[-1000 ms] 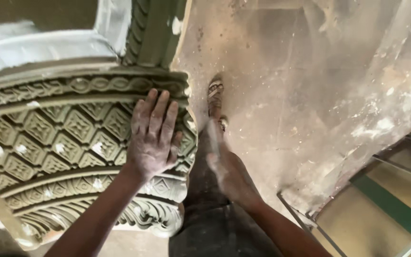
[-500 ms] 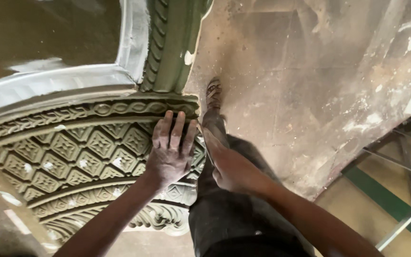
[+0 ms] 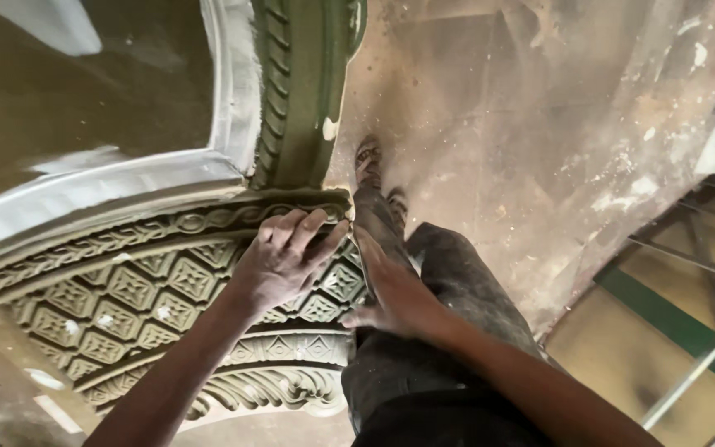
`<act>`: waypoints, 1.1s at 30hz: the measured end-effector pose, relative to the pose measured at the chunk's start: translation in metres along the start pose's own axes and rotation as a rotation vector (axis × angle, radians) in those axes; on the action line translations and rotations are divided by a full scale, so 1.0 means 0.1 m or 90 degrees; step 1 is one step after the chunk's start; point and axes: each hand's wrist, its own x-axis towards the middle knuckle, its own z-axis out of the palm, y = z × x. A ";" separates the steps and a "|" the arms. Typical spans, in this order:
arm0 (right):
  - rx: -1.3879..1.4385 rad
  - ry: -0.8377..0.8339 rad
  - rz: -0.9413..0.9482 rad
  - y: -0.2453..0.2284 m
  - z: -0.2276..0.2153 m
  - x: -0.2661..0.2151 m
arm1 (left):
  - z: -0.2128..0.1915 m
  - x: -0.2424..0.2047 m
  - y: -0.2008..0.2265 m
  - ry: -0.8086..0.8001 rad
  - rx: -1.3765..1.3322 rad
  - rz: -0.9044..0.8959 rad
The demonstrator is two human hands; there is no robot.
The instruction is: The person sands the ornate wooden frame of a large furniture piece using a handheld sanding block and a scraper. They move the tools along the edges and decorative carvings to smooth the surface.
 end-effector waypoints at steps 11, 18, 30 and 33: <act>-0.103 -0.074 0.123 0.12 -0.06 0.18 | -0.02 -0.03 0.07 -0.001 0.144 -0.014; -0.092 0.071 -0.089 0.20 0.04 0.11 | -0.03 -0.01 0.08 0.024 0.097 -0.017; -0.263 -0.171 0.094 0.43 0.03 0.45 | -0.04 0.03 0.04 -0.028 0.068 0.000; -0.234 0.029 -0.106 0.28 0.00 0.32 | 0.00 0.04 0.04 0.050 0.085 -0.010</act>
